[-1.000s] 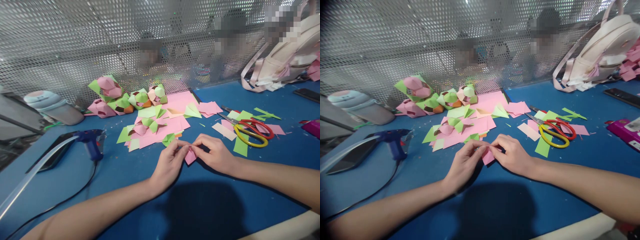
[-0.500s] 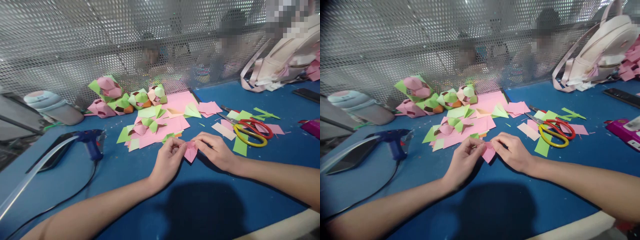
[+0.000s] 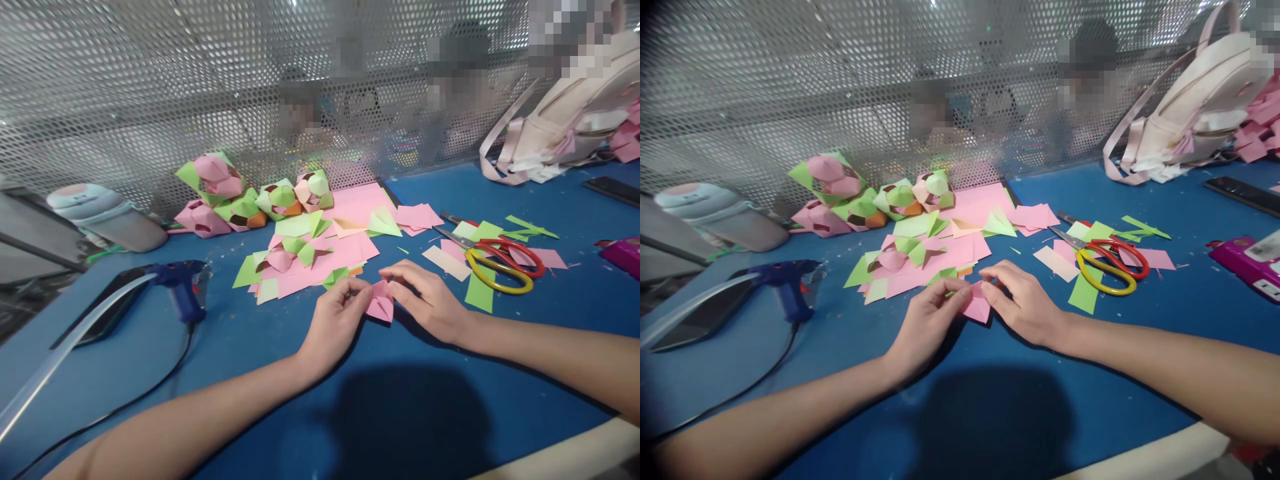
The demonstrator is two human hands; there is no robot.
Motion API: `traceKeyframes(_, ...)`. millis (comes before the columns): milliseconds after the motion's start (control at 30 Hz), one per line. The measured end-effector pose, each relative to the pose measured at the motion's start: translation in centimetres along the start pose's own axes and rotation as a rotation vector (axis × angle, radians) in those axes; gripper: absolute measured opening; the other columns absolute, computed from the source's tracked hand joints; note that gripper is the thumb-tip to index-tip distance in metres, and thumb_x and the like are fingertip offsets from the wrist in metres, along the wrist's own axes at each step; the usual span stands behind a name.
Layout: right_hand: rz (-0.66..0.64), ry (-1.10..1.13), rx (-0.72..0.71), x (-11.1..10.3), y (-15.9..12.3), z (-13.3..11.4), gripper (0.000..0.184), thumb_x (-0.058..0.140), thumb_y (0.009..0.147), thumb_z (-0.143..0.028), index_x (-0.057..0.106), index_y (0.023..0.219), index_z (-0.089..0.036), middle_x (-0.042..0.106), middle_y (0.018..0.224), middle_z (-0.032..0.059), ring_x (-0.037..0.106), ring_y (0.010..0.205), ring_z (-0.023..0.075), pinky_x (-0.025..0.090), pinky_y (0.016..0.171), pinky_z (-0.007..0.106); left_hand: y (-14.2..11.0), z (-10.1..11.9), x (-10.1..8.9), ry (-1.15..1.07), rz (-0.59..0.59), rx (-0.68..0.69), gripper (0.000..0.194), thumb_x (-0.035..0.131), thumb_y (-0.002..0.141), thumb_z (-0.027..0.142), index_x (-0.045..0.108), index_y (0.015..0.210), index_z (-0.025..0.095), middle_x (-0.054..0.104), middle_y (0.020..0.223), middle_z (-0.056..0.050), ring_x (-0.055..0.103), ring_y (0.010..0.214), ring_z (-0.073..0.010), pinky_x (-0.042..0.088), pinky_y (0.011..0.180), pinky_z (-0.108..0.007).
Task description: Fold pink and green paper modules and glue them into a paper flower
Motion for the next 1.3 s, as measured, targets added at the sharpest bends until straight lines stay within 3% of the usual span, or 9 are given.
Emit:
traceKeyframes(133,-0.044,-0.04,0.056,0.1,0.2,-0.14,0.013,0.05,0.091,-0.024,0.059,0.086,-0.017,0.058,0.079,0.0011,0.054,0.073,0.0126,0.043,0.069,0.027,0.09,-0.27,-0.14,-0.047,0.019,-0.007,0.02,0.053,0.089,0.035,0.06,0.084,0.017,0.061,0.085,0.0,0.053,0.079,-0.0123,0.042,0.075,-0.023)
traceKeyframes(267,-0.055,-0.071,0.069,0.44,0.22,0.09,0.018,0.051,0.091,-0.024,0.057,0.076,-0.017,0.055,0.07,-0.0012,0.051,0.067,0.0111,0.039,0.064,0.026,0.18,-0.12,-0.08,-0.057,0.004,-0.042,0.019,0.056,0.087,0.036,0.061,0.084,0.018,0.06,0.079,0.002,0.052,0.073,-0.0111,0.041,0.069,-0.022)
traceKeyframes(500,-0.008,-0.084,0.076,0.48,0.05,0.39,0.016,0.055,0.088,-0.018,0.058,0.073,-0.017,0.056,0.069,-0.0018,0.052,0.066,0.0101,0.039,0.064,0.024,0.14,0.24,0.18,-0.064,-0.031,-0.02,0.019,0.058,0.086,0.032,0.071,0.093,0.02,0.071,0.095,-0.001,0.062,0.091,-0.0155,0.045,0.084,-0.024)
traceKeyframes(700,0.006,-0.085,0.072,0.5,0.02,0.61,0.015,0.057,0.087,-0.019,0.062,0.074,-0.017,0.059,0.07,-0.0016,0.055,0.066,0.0102,0.041,0.064,0.023,0.16,-0.11,0.3,-0.017,-0.047,-0.025,0.019,0.06,0.084,0.035,0.071,0.085,0.018,0.072,0.085,-0.002,0.063,0.08,-0.0152,0.047,0.075,-0.024)
traceKeyframes(933,-0.009,-0.084,0.083,0.57,0.12,0.21,0.008,0.057,0.085,-0.019,0.064,0.085,-0.018,0.06,0.073,-0.0003,0.054,0.066,0.0114,0.042,0.062,0.024,0.2,-0.09,0.21,-0.064,0.019,-0.037,0.016,0.064,0.081,0.031,0.07,0.085,0.017,0.072,0.086,-0.003,0.063,0.078,-0.0152,0.049,0.071,-0.024)
traceKeyframes(1300,0.016,-0.13,0.023,0.84,-0.17,0.67,0.012,0.056,0.083,-0.013,0.059,0.072,-0.018,0.059,0.068,-0.0013,0.054,0.063,0.0107,0.04,0.06,0.024,0.3,-0.19,0.35,-0.041,0.013,-0.043,0.01,0.064,0.078,0.026,0.068,0.078,0.017,0.07,0.082,-0.003,0.061,0.073,-0.0145,0.048,0.067,-0.025)
Point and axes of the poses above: each hand's wrist, its own y-axis towards the middle knuckle, its own x-axis out of the palm, z = x × y, the point moved 1 cm from there along y, towards the middle knuckle
